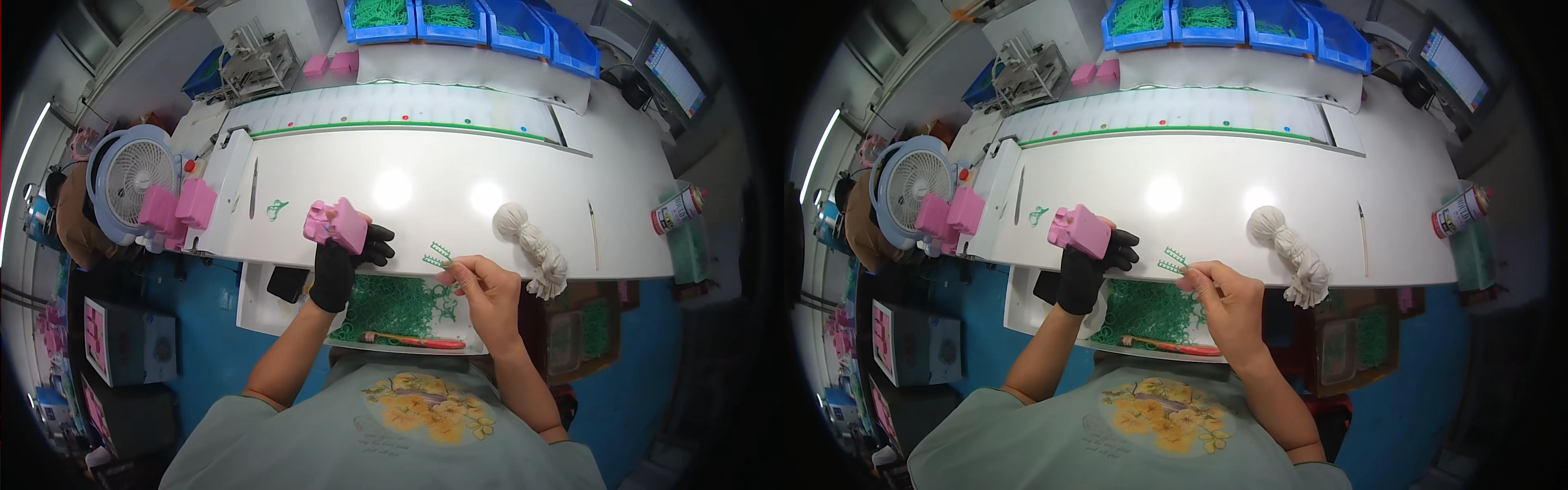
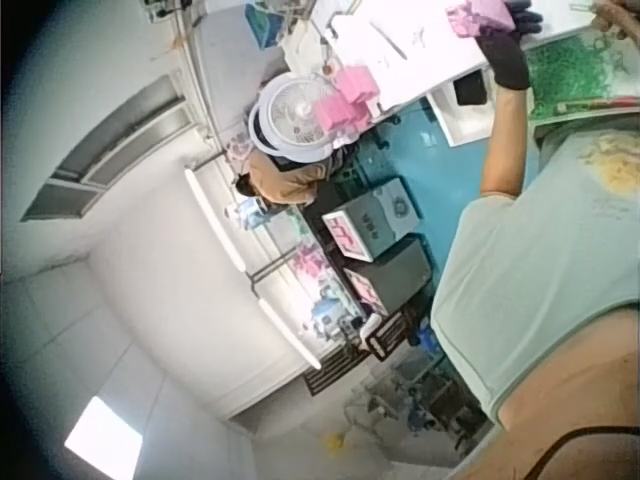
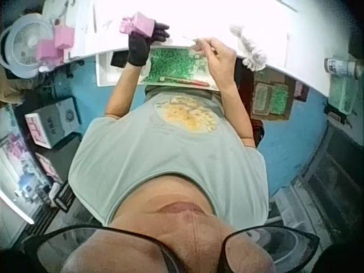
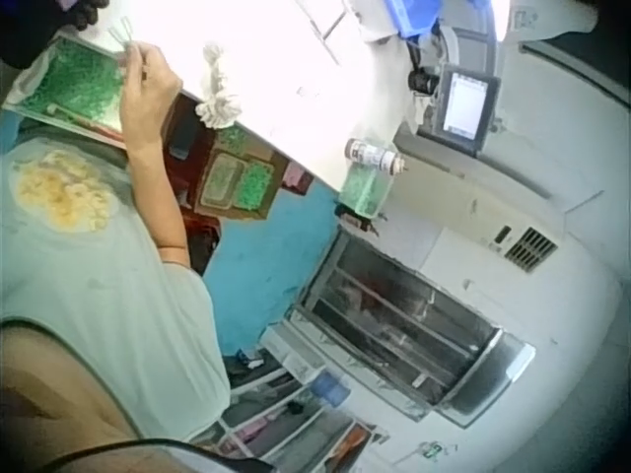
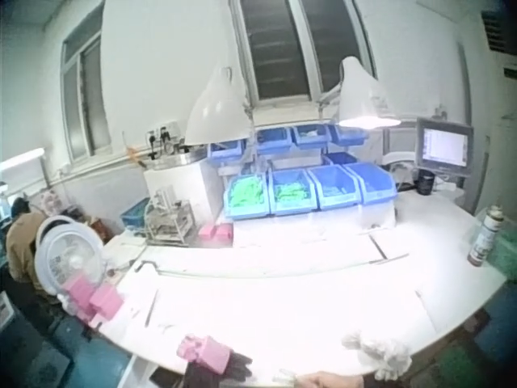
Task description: Inserting green components into pink mold-like containers and cleaning them with a cloth.
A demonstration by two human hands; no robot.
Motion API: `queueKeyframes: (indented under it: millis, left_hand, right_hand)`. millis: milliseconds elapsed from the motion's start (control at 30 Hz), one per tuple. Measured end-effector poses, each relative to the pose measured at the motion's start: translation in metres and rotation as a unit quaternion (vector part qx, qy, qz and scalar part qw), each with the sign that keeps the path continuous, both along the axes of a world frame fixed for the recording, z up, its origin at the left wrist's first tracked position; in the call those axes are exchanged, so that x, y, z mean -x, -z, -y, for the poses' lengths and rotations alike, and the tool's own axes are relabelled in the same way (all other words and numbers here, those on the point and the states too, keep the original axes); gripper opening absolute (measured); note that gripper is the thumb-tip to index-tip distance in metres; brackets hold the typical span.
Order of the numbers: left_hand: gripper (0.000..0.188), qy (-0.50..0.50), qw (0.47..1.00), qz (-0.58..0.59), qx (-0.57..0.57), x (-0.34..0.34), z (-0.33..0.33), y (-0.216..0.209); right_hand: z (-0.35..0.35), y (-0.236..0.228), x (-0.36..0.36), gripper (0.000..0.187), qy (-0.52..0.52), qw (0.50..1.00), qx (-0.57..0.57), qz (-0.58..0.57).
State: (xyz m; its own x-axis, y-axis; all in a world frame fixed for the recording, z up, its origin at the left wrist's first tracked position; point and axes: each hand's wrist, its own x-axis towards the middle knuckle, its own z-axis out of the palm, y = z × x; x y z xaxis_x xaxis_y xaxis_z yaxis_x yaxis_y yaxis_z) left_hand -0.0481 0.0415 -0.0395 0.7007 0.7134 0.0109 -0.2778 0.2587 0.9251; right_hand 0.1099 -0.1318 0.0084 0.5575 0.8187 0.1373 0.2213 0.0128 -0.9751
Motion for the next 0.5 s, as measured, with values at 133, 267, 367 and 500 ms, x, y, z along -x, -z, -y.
queueKeyframes:
  millis: [133, 267, 367, 500]
  left_hand:
    - [0.045, 0.067, 0.992, 0.059, 0.090, -0.014, 0.029, -0.019]
    - [0.045, 0.063, 0.981, 0.078, 0.165, -0.020, 0.043, -0.027]
    - [0.051, 0.100, 0.978, 0.097, 0.158, -0.023, 0.040, -0.031]
    - [0.046, 0.099, 0.976, 0.104, 0.164, -0.023, 0.040, -0.029]
  right_hand:
    - [0.000, 0.000, 0.004, 0.009, 0.045, 0.996, -0.022, 0.074]
    - [0.000, 0.001, 0.005, 0.008, 0.054, 0.991, -0.026, 0.123]
    - [-0.001, 0.008, 0.004, 0.008, 0.054, 0.990, -0.026, 0.130]
    - [-0.002, 0.009, 0.005, 0.009, 0.052, 0.989, -0.020, 0.134]
